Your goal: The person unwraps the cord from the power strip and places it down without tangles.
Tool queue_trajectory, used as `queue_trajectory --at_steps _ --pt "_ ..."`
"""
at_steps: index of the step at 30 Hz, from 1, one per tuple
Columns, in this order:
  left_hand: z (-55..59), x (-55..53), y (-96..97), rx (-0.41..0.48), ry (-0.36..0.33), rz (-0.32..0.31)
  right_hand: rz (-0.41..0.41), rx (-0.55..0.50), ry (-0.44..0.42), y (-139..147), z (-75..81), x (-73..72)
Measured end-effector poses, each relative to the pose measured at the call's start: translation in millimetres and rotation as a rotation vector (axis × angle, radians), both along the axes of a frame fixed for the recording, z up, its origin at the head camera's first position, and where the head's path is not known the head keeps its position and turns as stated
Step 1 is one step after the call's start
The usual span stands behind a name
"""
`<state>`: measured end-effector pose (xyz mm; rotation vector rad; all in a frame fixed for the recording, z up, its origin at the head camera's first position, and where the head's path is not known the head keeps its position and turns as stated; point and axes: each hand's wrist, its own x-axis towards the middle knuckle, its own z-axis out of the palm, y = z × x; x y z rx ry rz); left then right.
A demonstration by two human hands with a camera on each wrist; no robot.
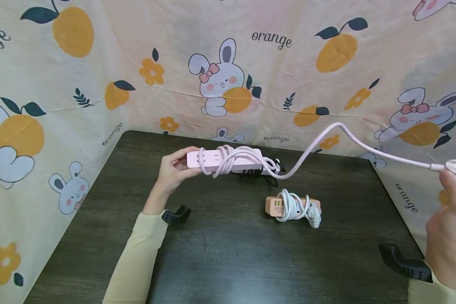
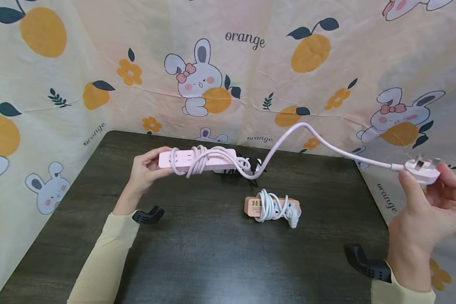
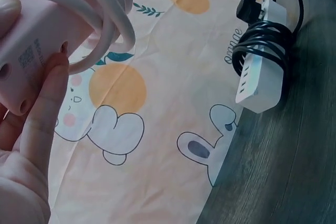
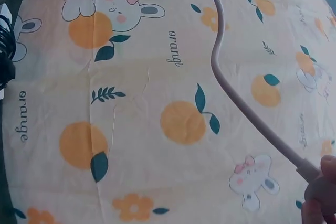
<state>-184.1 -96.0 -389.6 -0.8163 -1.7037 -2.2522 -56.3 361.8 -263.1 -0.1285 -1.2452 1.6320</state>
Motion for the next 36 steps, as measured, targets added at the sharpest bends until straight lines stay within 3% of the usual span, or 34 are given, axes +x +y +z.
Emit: queue_trajectory --at_steps 3,6,9,11,13,16,19,22,25,29,33,36 --pt "-1.7 -2.2 -2.7 0.031 0.001 0.019 -0.043 0.034 -0.029 13 -19.7 18.5" --pt "-2.2 -4.5 -4.4 0.061 -0.003 0.030 -0.047 -0.020 -0.090 24 -44.5 37.6" --pt "0.1 -5.3 -4.3 0.066 -0.007 0.033 -0.038 -0.162 -0.018 30 -70.8 52.0" --pt "2.4 -4.7 -3.9 0.064 -0.007 0.035 -0.056 -0.200 0.034 31 -86.4 59.3" --pt "4.9 -4.1 -3.4 0.062 -0.006 0.037 -0.090 -0.219 0.026 31 -99.3 65.9" --pt "10.4 -3.3 -2.3 0.054 -0.001 0.044 -0.125 -0.199 -0.129 35 -119.9 76.1" --pt "15.6 -2.8 -2.2 0.050 0.003 0.052 -0.092 -0.211 -0.288 52 -154.4 81.5" --pt "19.9 -2.3 -1.8 0.045 0.003 0.050 -0.037 -0.301 -0.444 80 -196.1 83.4" --pt "22.8 -1.3 -1.4 0.043 0.000 0.042 -0.013 -0.384 -0.603 102 -227.2 83.6" --pt "25.0 0.4 -0.9 0.041 -0.002 0.036 0.020 -0.338 -0.806 107 -237.4 83.3" --pt "26.4 1.9 -0.7 0.033 -0.001 0.034 0.076 -0.176 -0.996 93 -223.9 84.7" --pt "27.3 3.4 -0.7 0.039 -0.002 0.029 0.071 -0.087 -1.111 78 -210.3 83.9"
